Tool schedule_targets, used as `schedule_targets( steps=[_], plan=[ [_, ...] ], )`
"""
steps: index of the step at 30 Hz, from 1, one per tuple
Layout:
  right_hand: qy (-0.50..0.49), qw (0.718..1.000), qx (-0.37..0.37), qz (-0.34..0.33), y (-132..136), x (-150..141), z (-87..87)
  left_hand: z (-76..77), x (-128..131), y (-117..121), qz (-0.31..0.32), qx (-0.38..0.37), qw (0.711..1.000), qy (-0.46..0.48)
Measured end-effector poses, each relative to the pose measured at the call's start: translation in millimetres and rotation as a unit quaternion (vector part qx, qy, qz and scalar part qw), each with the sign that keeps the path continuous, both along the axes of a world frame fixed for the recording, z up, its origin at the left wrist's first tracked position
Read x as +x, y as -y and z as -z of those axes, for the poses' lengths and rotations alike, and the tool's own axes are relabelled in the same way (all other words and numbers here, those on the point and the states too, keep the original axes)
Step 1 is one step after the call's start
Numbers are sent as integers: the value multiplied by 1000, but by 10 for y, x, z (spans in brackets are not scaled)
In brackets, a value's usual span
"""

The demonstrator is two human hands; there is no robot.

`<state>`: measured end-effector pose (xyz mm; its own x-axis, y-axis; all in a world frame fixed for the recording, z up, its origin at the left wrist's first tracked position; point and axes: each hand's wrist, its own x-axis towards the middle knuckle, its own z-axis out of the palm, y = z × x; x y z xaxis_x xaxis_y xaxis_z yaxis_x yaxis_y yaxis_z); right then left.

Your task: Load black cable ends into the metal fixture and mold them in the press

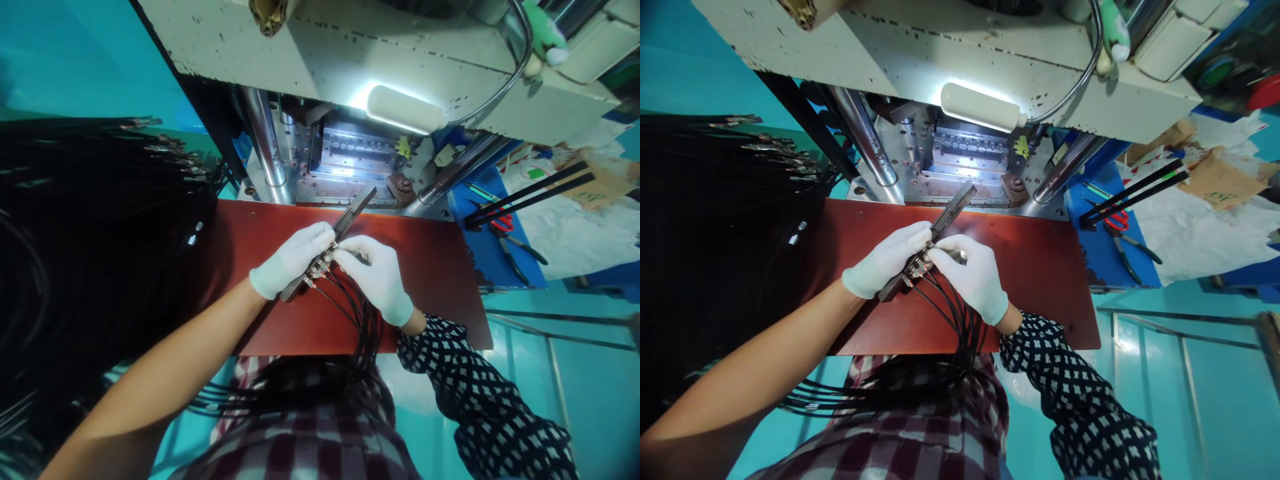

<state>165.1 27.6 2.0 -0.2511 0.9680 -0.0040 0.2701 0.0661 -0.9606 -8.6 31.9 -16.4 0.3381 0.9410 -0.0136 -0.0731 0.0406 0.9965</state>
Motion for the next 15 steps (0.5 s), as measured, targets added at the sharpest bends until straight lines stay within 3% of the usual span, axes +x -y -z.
schedule_targets(
  steps=[9,12,15],
  plan=[
    [-26,996,-73,-39,-109,53,-98,8,-17,19,51,-44,998,8],
    [-21,996,-74,-42,-99,59,-78,-28,-18,8,40,9,994,-103],
    [-10,996,-78,-31,-98,76,-26,-48,-4,5,10,99,961,-258]
  ],
)
